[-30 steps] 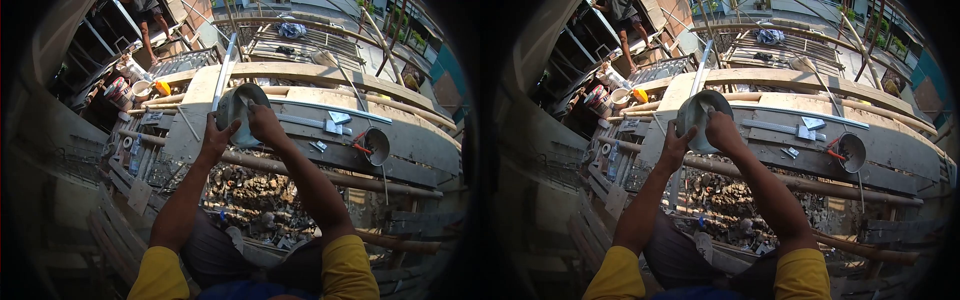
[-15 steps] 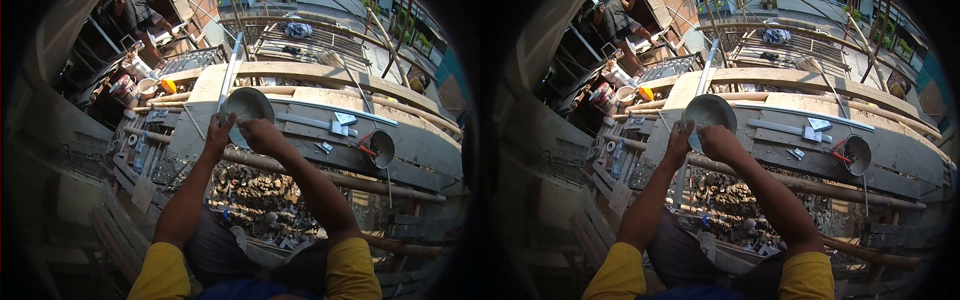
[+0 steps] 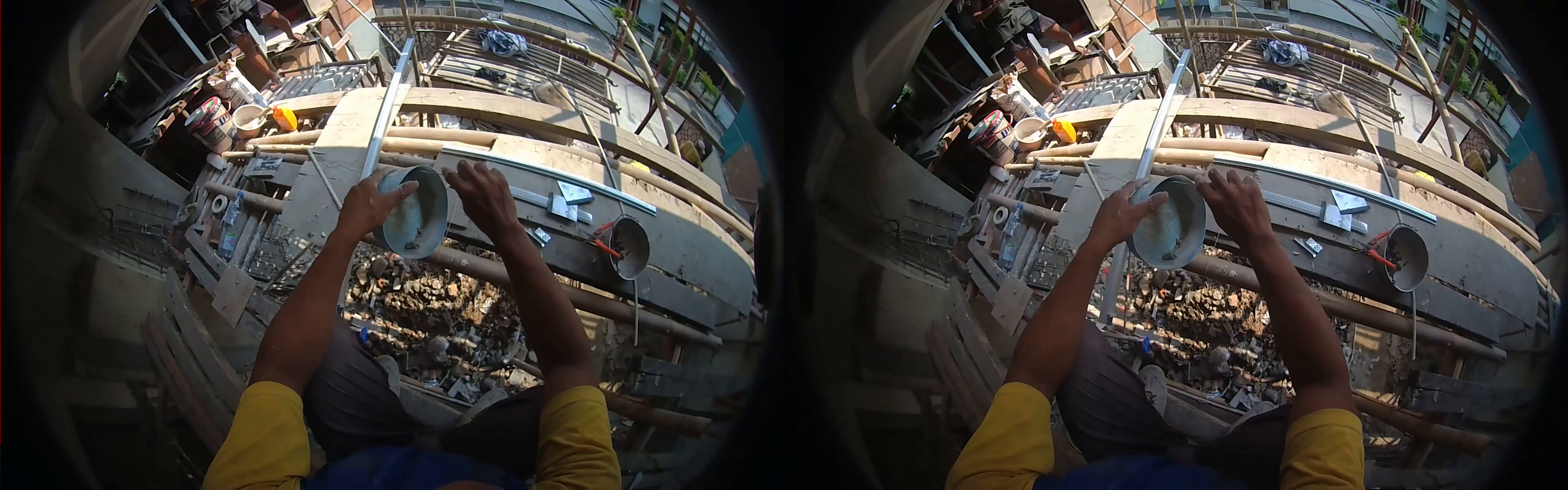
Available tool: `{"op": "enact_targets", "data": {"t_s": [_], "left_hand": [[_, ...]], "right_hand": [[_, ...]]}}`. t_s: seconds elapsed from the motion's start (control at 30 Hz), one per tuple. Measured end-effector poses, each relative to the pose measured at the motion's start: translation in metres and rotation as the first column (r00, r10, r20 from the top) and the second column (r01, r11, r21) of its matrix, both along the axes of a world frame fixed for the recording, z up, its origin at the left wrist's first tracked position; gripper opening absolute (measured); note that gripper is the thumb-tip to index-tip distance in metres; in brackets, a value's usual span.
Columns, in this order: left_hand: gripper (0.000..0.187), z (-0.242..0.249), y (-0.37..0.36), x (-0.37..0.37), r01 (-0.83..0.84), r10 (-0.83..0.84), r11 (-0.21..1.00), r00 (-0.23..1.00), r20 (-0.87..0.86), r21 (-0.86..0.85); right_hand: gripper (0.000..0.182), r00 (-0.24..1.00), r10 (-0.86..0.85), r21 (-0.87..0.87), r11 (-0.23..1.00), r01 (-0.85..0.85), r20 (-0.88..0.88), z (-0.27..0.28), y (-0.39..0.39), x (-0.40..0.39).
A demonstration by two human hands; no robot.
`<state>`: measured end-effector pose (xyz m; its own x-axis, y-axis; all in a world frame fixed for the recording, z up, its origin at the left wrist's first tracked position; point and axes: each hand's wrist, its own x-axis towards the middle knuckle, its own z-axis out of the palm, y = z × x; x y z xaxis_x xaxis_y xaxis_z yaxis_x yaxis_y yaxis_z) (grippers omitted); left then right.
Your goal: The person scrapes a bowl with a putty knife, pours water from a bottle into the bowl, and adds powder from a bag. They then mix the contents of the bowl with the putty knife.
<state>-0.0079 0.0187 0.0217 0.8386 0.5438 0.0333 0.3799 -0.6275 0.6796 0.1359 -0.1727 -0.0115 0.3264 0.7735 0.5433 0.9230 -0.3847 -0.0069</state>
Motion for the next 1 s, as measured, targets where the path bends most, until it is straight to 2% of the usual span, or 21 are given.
{"op": "enact_targets", "data": {"t_s": [0.07, 0.17, 0.3, 0.37, 0.4, 0.47, 0.5, 0.57, 0.7, 0.77, 0.9, 0.97, 1.0], "left_hand": [[0.076, 0.000, 0.002, -0.002, 0.033, -0.022, 0.996, 0.992, -0.126, 0.084], [0.074, 0.014, -0.003, -0.009, 0.082, -0.075, 0.996, 0.975, -0.207, 0.023], [0.070, 0.006, -0.001, -0.008, 0.101, -0.085, 0.993, 0.972, -0.217, 0.063], [0.067, 0.016, -0.010, -0.006, 0.071, -0.030, 0.977, 0.979, -0.200, 0.202], [0.067, 0.022, -0.015, -0.005, 0.069, -0.029, 0.978, 0.980, -0.198, 0.197], [0.063, 0.030, -0.025, -0.005, 0.061, -0.011, 0.961, 0.983, -0.182, 0.271], [0.063, 0.028, -0.025, -0.003, 0.061, -0.012, 0.961, 0.983, -0.181, 0.270], [0.061, 0.021, -0.026, -0.002, 0.021, 0.000, 0.959, 0.997, -0.074, 0.281], [0.058, 0.020, -0.030, 0.002, -0.035, 0.031, 0.945, 0.999, 0.019, 0.326], [0.056, 0.012, -0.026, 0.003, -0.146, 0.108, 0.945, 0.984, 0.140, 0.293], [0.050, 0.012, -0.025, 0.004, -0.272, 0.197, 0.915, 0.946, 0.259, 0.297], [0.046, 0.014, -0.023, 0.005, -0.359, 0.270, 0.917, 0.879, 0.394, 0.172], [0.046, 0.015, -0.023, 0.004, -0.358, 0.269, 0.917, 0.879, 0.393, 0.173]], "right_hand": [[0.029, 0.998, 0.041, -0.029, 0.999, -0.040, 0.052, -0.010, -0.003, -0.001], [0.034, 0.992, 0.107, -0.070, 0.992, -0.101, 0.074, -0.020, -0.007, -0.008], [0.035, 0.990, 0.109, -0.061, 0.993, -0.103, 0.092, -0.032, -0.008, -0.009], [0.034, 0.995, 0.070, 0.013, 0.997, -0.071, 0.076, -0.042, -0.006, -0.005], [0.034, 0.994, 0.072, 0.008, 0.997, -0.073, 0.078, -0.046, -0.005, -0.003], [0.033, 0.992, 0.073, 0.009, 0.997, -0.072, -0.101, -0.056, -0.004, -0.001], [0.033, 0.992, 0.072, 0.008, 0.997, -0.072, -0.099, -0.057, -0.004, 0.001], [0.029, 0.964, 0.058, -0.002, 0.998, -0.061, -0.258, -0.061, -0.005, 0.002], [0.025, 0.918, 0.051, 0.006, 0.999, -0.053, -0.393, -0.066, -0.003, -0.005], [0.021, 0.816, -0.001, -0.040, 0.999, -0.027, -0.578, -0.064, 0.001, -0.010], [0.018, 0.789, 0.035, -0.086, 0.990, -0.110, -0.614, -0.071, 0.009, -0.013], [0.015, 0.687, 0.197, 0.028, 0.968, -0.249, -0.699, -0.094, 0.018, -0.010], [0.015, 0.687, 0.197, 0.029, 0.968, -0.248, -0.700, -0.091, 0.020, -0.013]]}}
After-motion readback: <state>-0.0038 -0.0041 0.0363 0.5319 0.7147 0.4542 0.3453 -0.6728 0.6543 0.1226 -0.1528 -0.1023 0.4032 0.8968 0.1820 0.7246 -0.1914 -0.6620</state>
